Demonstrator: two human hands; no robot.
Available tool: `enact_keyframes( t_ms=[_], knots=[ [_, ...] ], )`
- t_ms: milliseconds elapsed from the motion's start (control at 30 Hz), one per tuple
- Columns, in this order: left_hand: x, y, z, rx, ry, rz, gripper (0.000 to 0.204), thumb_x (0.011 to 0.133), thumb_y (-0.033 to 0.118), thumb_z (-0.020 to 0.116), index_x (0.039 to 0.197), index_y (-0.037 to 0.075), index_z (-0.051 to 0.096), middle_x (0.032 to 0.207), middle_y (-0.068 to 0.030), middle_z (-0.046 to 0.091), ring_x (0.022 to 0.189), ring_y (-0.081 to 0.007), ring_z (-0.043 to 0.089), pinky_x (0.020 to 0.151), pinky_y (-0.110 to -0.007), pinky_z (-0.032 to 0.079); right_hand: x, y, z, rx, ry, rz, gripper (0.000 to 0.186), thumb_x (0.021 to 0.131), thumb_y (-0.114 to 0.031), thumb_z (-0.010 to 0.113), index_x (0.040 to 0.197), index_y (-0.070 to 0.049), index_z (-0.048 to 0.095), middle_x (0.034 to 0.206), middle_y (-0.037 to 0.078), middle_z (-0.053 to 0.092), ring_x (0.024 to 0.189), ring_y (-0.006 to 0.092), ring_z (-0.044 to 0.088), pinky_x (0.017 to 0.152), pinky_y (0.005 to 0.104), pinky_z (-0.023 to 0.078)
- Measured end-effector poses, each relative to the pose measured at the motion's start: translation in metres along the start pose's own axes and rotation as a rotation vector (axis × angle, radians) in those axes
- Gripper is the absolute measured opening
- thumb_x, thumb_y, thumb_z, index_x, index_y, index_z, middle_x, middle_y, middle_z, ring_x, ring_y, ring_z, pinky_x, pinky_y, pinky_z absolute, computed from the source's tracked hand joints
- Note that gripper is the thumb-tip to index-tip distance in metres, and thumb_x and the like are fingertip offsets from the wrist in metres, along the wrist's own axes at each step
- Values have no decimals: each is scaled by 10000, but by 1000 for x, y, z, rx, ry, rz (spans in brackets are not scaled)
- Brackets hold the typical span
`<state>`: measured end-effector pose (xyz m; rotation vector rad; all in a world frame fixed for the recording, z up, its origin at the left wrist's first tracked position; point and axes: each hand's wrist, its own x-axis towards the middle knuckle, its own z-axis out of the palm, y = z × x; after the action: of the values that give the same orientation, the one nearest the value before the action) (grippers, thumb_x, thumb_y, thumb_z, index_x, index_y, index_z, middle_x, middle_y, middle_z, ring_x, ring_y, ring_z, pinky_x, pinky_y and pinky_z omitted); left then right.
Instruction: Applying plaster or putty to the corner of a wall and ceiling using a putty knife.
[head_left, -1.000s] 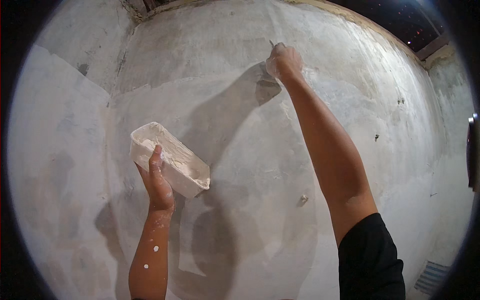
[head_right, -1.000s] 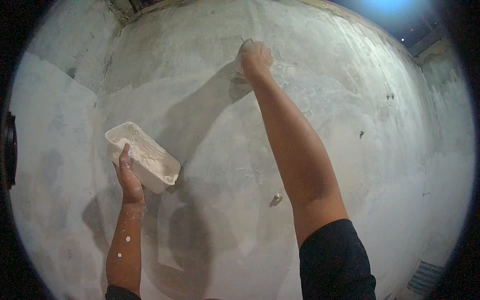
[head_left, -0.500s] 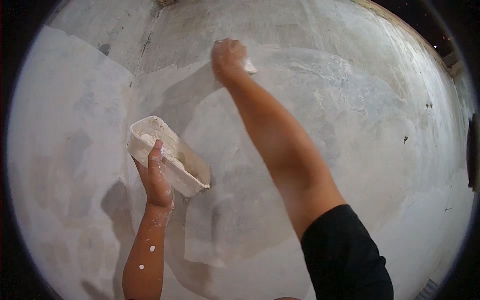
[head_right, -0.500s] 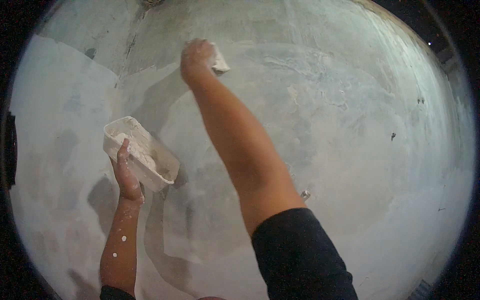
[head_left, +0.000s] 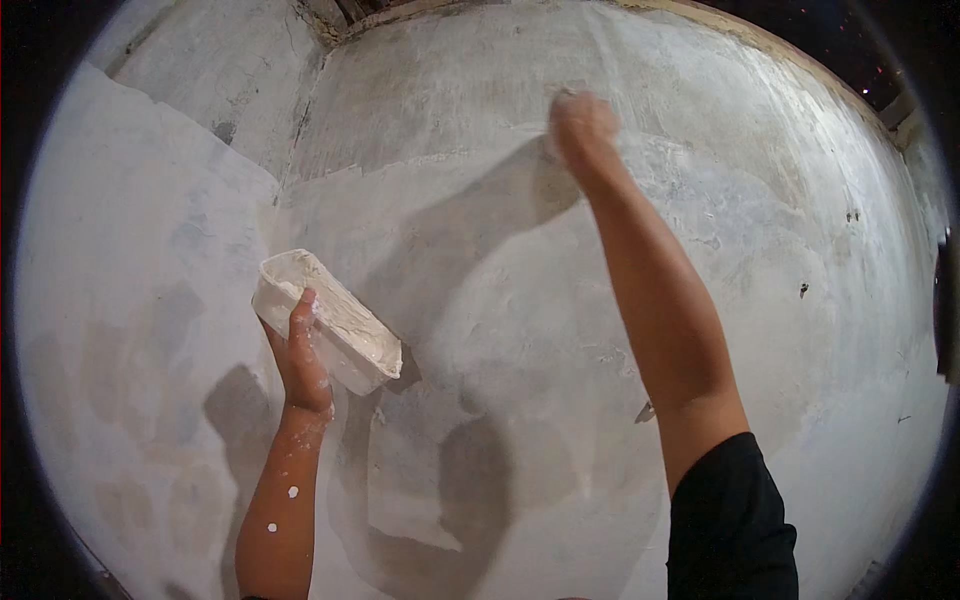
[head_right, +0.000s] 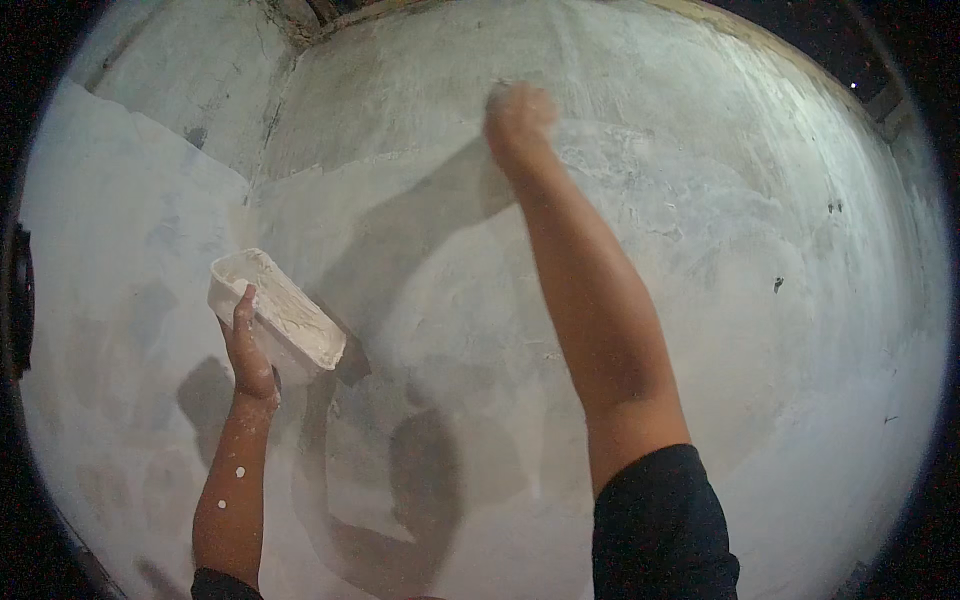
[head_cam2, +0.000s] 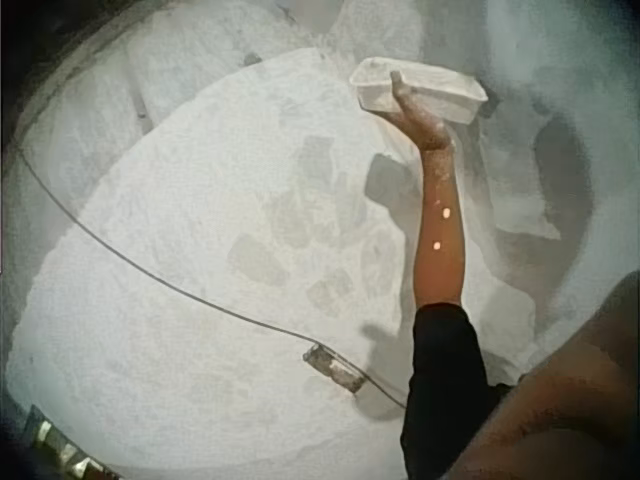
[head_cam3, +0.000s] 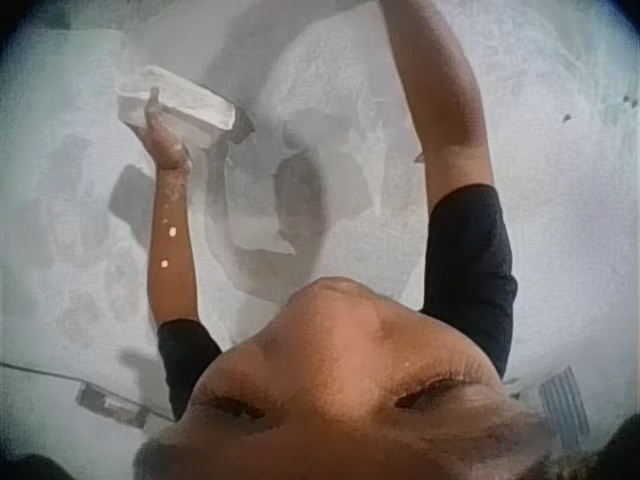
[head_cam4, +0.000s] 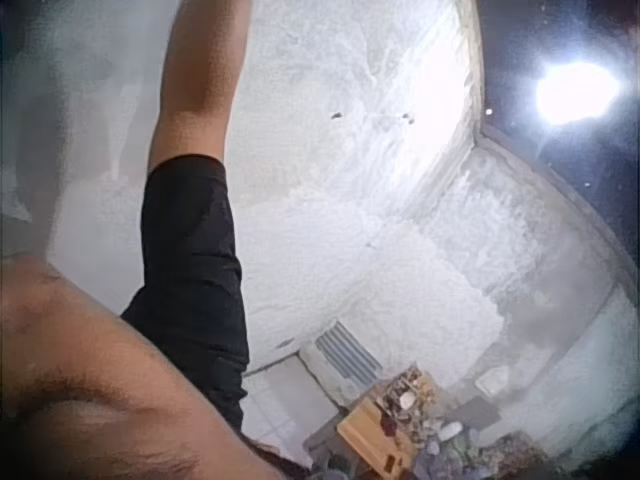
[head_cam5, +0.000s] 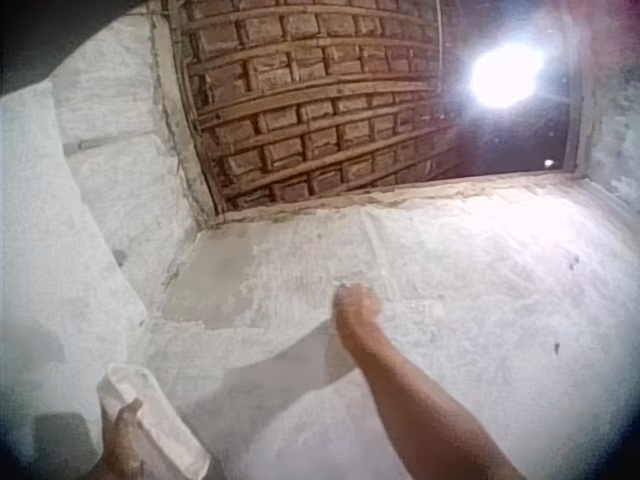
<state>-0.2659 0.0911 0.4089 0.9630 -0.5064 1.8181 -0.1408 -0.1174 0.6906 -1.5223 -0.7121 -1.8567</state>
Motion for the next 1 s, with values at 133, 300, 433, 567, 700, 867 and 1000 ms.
enact_keyframes(
  t_ms=[133, 300, 433, 567, 700, 867, 1000],
  knots=[
    [0, -7, 0, -27, -9, -43, 588, 836, 253, 538, 1310, 53, 255, 1259, -116, 360, 1185, -222, 350, 1019, -360, 246, -15, 6, -7, -77, 12, 78, 235, 858, -143, 467, 873, -26, 671, 911, 156, 657, 807, 270, 653, 724, 402, 499],
    [-3, -11, -1, -43, -17, -46, 597, 827, 255, 551, 1306, 52, 260, 1255, -115, 362, 1178, -227, 352, 1018, -362, 246, -24, -32, 50, -257, 159, -313, 277, 862, -186, 448, 792, -29, 665, 886, 162, 647, 816, 311, 639, 685, 392, 515],
    [-2, -15, -18, -8, 17, -63, 592, 825, 253, 549, 1304, 52, 264, 1255, -118, 362, 1178, -228, 354, 1019, -358, 245, -49, -105, 88, -244, -75, -345, 186, 820, -111, 508, 919, -54, 654, 959, 105, 632, 911, 255, 606, 729, 349, 487],
    [-6, -11, -5, 114, 30, -16, 649, 839, 339, 523, 1348, 42, 252, 1299, -122, 362, 1211, -251, 346, 1021, -378, 262, -56, -152, 135, -216, -199, -407, 252, 804, -148, 587, 1049, -104, 624, 1107, 88, 583, 1049, 194, 562, 734, 312, 499],
    [-1, -13, 3, 73, 96, -34, 566, 830, 273, 546, 1287, 49, 297, 1245, -117, 383, 1178, -230, 361, 1013, -354, 258, -57, -161, 104, -46, -404, -495, 205, 807, -148, 568, 989, -98, 647, 992, 99, 622, 954, 212, 604, 679, 337, 502],
    [2, -16, 1, 31, 83, -42, 594, 831, 289, 553, 1305, 54, 283, 1262, -118, 379, 1184, -234, 364, 1014, -353, 262, -44, -86, 61, 80, 93, -578, 141, 780, -119, 515, 791, -41, 632, 839, 183, 632, 804, 311, 627, 642, 423, 493],
    [2, -23, -6, -11, 83, -126, 619, 846, 295, 543, 1340, 54, 258, 1302, -106, 363, 1210, -241, 354, 1023, -360, 259, -23, 8, -16, -121, -97, -351, 115, 739, -72, 511, 761, 0, 598, 779, 236, 607, 739, 384, 603, 640, 467, 469]
  ],
)
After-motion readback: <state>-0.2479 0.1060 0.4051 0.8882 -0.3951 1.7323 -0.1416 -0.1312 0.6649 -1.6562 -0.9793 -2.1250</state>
